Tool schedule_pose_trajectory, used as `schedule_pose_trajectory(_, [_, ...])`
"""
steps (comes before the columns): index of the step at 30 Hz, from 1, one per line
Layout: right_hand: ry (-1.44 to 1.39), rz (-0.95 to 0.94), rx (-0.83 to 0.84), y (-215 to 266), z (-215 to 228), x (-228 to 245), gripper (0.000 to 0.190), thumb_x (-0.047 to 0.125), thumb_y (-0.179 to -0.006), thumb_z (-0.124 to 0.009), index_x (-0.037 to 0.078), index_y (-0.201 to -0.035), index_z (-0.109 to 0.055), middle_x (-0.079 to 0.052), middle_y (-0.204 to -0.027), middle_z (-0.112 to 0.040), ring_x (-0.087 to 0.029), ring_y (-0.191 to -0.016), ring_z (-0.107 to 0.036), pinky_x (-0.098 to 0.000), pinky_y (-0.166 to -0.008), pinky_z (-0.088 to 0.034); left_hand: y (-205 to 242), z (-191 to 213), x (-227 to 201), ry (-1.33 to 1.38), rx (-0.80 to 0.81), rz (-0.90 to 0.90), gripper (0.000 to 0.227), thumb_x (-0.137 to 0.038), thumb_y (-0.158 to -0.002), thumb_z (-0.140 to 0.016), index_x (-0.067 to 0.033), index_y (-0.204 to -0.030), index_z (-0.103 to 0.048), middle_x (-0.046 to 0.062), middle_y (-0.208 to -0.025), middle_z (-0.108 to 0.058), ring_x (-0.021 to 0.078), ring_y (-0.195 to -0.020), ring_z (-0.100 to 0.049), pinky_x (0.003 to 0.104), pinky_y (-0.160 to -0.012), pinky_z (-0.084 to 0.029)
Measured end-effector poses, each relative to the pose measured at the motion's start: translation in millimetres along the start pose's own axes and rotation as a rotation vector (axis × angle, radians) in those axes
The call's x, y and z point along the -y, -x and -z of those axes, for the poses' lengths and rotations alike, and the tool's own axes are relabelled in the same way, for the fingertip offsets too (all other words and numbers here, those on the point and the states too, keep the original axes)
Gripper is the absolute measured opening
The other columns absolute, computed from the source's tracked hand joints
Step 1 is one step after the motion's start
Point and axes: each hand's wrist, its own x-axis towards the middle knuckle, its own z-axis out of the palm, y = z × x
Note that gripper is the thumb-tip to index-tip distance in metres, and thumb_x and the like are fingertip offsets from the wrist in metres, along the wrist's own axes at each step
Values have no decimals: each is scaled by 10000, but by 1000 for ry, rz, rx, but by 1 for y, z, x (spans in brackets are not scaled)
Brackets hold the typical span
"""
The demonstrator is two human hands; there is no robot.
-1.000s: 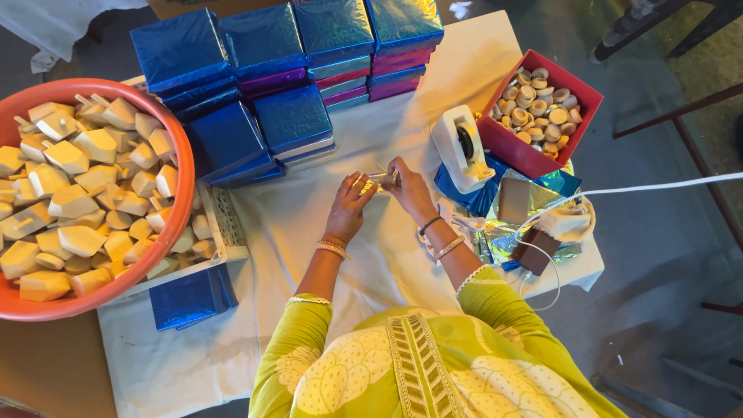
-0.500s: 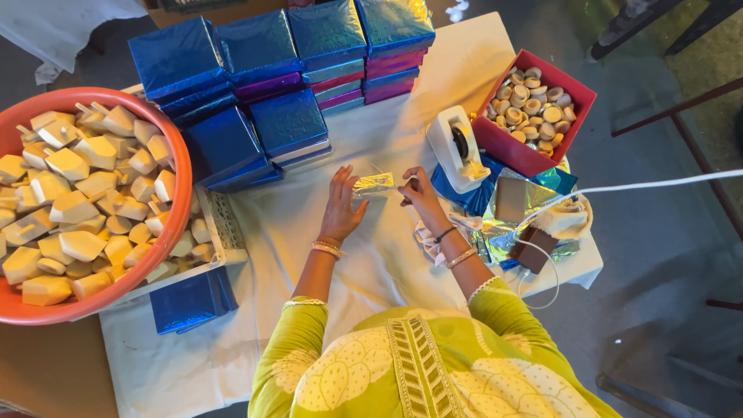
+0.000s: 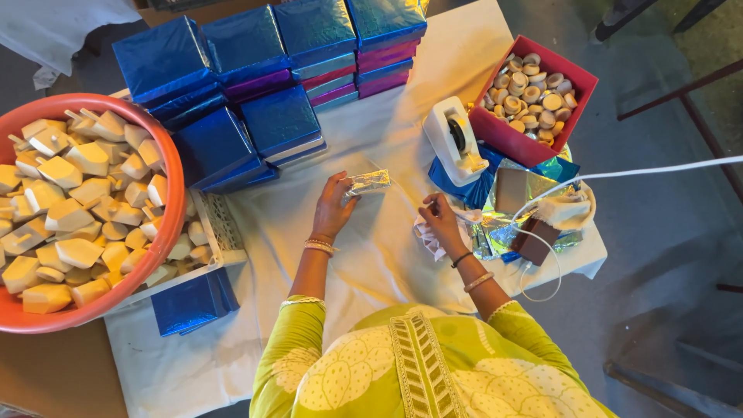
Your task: The person wraps small rectangular boxes in shiny metallic paper using a hot glue gun to secure the edges. They fold the paper around the boxes, apply glue to the seams, and place the finished items on a stack of similar wrapped boxes on the table.
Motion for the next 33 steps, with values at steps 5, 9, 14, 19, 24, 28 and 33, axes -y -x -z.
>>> schedule_pose_trajectory(5, [-19, 23, -47, 12, 17, -28, 198, 81, -966, -680, 70, -1114, -547, 8, -871, -540, -58, -765, -527, -229, -635, -486, 0, -16, 39, 106, -55, 108, 393, -46, -823, -840, -85, -1135, -605, 104, -1171, -645, 262, -981, -673, 349, -853, -574])
schedule_pose_trajectory(9, [-52, 63, -29, 21, 4, -2, 248, 98, -984, -686, 54, -1190, -556, -23, -1009, -577, -75, -887, -579, -230, -726, -512, 1, -20, 61, 622, -166, 397, 349, -92, -895, -820, -113, -1148, -580, 43, -1045, -642, 167, -923, -651, 348, -796, -598])
schedule_pose_trajectory(14, [-69, -31, 102, 9, -32, 66, 472, 163, -936, -710, 87, -1360, -516, -53, -1170, -607, -88, -968, -614, -236, -680, -542, 14, -30, 50, 1074, -187, 560, 317, -118, -939, -751, -149, -1151, -518, 5, -1053, -610, 146, -962, -658, 382, -808, -624])
schedule_pose_trajectory(19, [-83, -124, 215, -13, -47, 89, 648, 181, -867, -768, 109, -1440, -474, -67, -1147, -644, -114, -829, -638, -248, -550, -496, 25, -34, 50, 1229, -113, 523, 323, -76, -976, -728, -162, -1185, -496, 1, -1089, -581, 147, -1016, -635, 400, -873, -599])
schedule_pose_trajectory(24, [243, 242, 148, -14, -49, 104, 574, 6, -823, -792, 124, -1349, -596, -71, -1158, -690, -111, -801, -661, -249, -668, -559, 10, 4, 9, 1377, 92, 438, 430, -217, -913, -684, -187, -1281, -463, -7, -1291, -562, 191, -1216, -608, 422, -1053, -540])
schedule_pose_trajectory(28, [558, 710, 112, -8, -47, 130, 583, -96, -713, -771, 128, -1240, -662, -61, -1266, -652, -213, -966, -665, -312, -817, -578, 12, 7, 17, 1480, 107, 548, 513, -402, -941, -626, -127, -1347, -471, 50, -1325, -569, 221, -1213, -606, 411, -1002, -523])
schedule_pose_trajectory(33, [593, 855, 73, -15, -48, 103, 586, -160, -736, -779, 146, -1226, -680, -80, -1338, -557, -213, -958, -603, -327, -848, -554, 8, -5, 15, 1272, -42, 619, 531, -154, -864, -638, -88, -1360, -462, 90, -1318, -537, 202, -1200, -556, 353, -1030, -458])
